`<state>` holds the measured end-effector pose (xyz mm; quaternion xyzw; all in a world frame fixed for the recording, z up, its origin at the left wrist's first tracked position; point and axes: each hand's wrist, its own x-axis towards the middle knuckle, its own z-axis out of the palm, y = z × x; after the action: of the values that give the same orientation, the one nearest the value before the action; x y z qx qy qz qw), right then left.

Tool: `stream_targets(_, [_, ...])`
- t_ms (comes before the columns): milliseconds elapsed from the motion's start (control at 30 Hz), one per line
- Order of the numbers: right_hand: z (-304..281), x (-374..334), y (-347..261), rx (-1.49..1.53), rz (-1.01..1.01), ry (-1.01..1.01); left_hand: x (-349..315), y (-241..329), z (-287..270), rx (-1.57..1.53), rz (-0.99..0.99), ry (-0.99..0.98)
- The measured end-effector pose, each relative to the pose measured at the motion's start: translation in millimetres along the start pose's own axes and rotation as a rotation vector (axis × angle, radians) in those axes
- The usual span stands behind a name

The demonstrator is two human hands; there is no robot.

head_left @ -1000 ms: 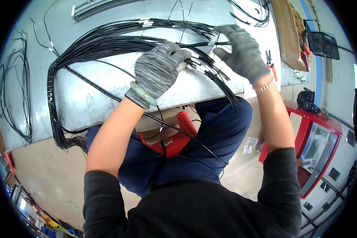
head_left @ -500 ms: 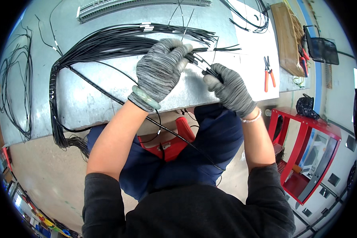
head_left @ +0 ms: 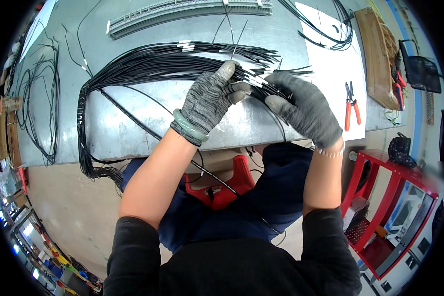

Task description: The person organizes a bundle of black cables on a metal workbench. They separate the cables, align the white connectors, and arrange them into neat groups. The person then gathers the organized cables and places them into a clear plastic bag.

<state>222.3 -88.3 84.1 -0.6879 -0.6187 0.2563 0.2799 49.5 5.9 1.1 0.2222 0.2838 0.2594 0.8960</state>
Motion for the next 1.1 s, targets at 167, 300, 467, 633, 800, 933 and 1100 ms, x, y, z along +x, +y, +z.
stream_targets(167, [-30, -33, -55, 0.163, -0.185, 0.121, 12, -2, 16, -0.102, 0.039, 0.175])
stream_targets(300, [14, -21, -21, 0.158, -0.154, -0.077, 15, -2, 9, -0.020, 0.054, 0.142])
stream_targets(467, [51, 5, 6, 0.873, 0.250, 0.232, 10, 4, 22, 0.093, 0.055, 0.177])
stream_targets(633, [61, 19, 16, 1.102, 0.299, 0.299, -19, 29, 42, 1.012, 0.249, 0.224])
stream_targets(800, [60, 17, 6, 1.132, 0.293, 0.316, 6, 33, 17, 1.665, 1.243, 0.312])
stream_targets(933, [62, 21, 20, 1.116, 0.287, 0.345, 14, 21, 20, 1.787, 1.014, 0.234])
stream_targets(1100, [64, 35, 25, 1.195, 0.408, 0.416, 13, 15, 18, 1.631, 0.952, 0.200])
